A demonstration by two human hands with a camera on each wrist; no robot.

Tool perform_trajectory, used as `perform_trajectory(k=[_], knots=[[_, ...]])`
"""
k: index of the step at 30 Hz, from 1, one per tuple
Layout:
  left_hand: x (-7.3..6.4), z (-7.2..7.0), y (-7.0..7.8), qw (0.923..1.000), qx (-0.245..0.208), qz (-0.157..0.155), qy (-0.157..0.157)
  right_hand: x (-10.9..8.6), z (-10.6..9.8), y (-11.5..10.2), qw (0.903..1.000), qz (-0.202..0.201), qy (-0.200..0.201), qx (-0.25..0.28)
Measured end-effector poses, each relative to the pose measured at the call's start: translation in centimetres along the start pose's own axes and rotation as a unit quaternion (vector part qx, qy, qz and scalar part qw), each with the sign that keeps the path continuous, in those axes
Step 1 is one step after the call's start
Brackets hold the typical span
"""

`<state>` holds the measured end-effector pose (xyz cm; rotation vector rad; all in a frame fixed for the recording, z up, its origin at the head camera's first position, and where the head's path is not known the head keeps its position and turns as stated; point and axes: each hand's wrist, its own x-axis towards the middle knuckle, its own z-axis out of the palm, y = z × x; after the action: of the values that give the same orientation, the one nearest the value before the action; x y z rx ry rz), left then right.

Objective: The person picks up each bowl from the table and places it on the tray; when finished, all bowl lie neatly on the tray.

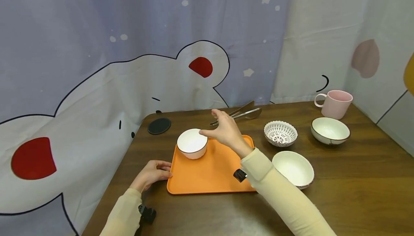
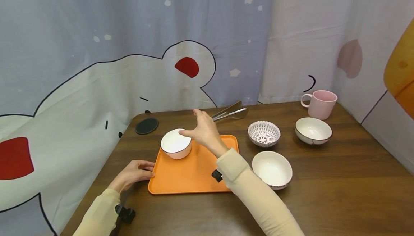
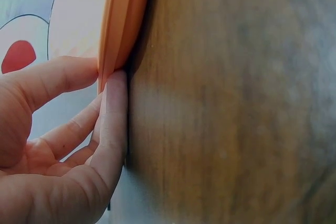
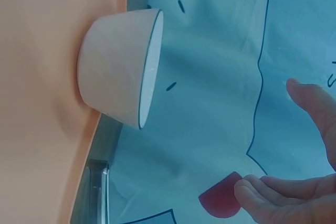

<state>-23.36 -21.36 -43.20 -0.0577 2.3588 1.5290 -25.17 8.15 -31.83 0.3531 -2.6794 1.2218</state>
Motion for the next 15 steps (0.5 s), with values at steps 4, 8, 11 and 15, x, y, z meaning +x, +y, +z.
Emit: perform_trajectory(k=[4, 8, 11, 15], knots=[[0.0, 0.1, -0.1, 1.0000, 0.001, 0.000, 0.001, -0.3, -0.8, 0.0, 1.0000, 0.002, 0.000, -0.005], [0.0, 0.2, 0.0, 1.0000, 0.001, 0.002, 0.002, -0.5, -1.7, 0.4, 0.9999, 0.004, -0.002, 0.011], [0.0, 0.2, 0.2, 1.0000, 0.000, 0.003, 0.001, -0.7, -2.5, 0.8, 0.9997, 0.005, -0.008, 0.020], [-0.2, 0.1, 0.3, 1.0000, 0.004, 0.006, -0.001, -0.9, -3.3, 1.1, 0.9997, 0.009, -0.013, 0.018]])
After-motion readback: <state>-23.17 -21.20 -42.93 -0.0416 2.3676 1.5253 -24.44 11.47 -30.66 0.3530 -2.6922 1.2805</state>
